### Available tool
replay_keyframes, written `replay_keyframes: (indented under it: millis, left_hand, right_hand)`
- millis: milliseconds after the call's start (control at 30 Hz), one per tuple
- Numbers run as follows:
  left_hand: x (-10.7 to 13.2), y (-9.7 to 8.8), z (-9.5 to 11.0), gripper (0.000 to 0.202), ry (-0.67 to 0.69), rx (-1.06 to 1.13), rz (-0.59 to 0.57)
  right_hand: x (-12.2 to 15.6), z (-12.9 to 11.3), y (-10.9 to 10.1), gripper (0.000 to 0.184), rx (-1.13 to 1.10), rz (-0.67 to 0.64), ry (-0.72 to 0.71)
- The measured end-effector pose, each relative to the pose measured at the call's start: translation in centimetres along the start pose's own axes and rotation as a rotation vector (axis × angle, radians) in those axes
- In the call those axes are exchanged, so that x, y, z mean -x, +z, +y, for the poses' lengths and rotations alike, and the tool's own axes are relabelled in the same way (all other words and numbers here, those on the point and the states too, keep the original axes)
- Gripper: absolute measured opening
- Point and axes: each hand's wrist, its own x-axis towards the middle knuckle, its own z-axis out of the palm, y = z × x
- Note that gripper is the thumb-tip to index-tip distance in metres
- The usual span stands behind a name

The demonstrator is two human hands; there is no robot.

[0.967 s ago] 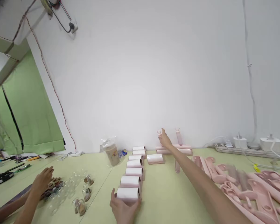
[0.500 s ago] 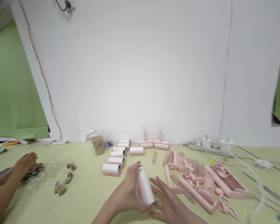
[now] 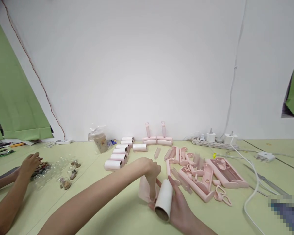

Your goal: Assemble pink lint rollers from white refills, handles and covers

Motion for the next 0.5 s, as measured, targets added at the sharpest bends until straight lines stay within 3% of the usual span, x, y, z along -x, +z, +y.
replay_keyframes:
  millis: [100,167,233,300,367,433,500]
  left_hand:
    - [2.1,-2.4,0.1,0.060,-0.105,-0.315,-0.188]
    - [3.8,-3.4,-1.1,0.080,-0.042,-0.315,-0.140]
    - [5.4,-3.1,-3.3,0.087,0.023,-0.207,-0.002]
    - [6.6,-1.4,-6.2,0.080,0.034,-0.050,0.205]
    - [7.3,1.5,-9.2,0.071,-0.017,0.066,0.401]
    - [7.6,4.7,-11.5,0.065,-0.138,0.130,0.577]
    - [7.7,7.2,-12.7,0.061,-0.289,0.121,0.681]
  right_hand:
    - [-0.2,-0.2,-0.2,0.041,-0.087,0.018,0.004]
    - [-0.3,-0.4,-0.4,0.042,-0.160,0.029,-0.014]
    - [-0.4,-0.6,-0.3,0.043,-0.229,0.059,-0.006]
    - [-0.3,-0.7,0.0,0.043,-0.288,0.094,-0.018]
    - [-0.1,-0.7,0.4,0.043,-0.316,0.116,-0.053]
    - [0.2,-0.6,0.8,0.042,-0.301,0.141,-0.097]
    - [0.5,-0.6,1.1,0.040,-0.237,0.180,-0.134]
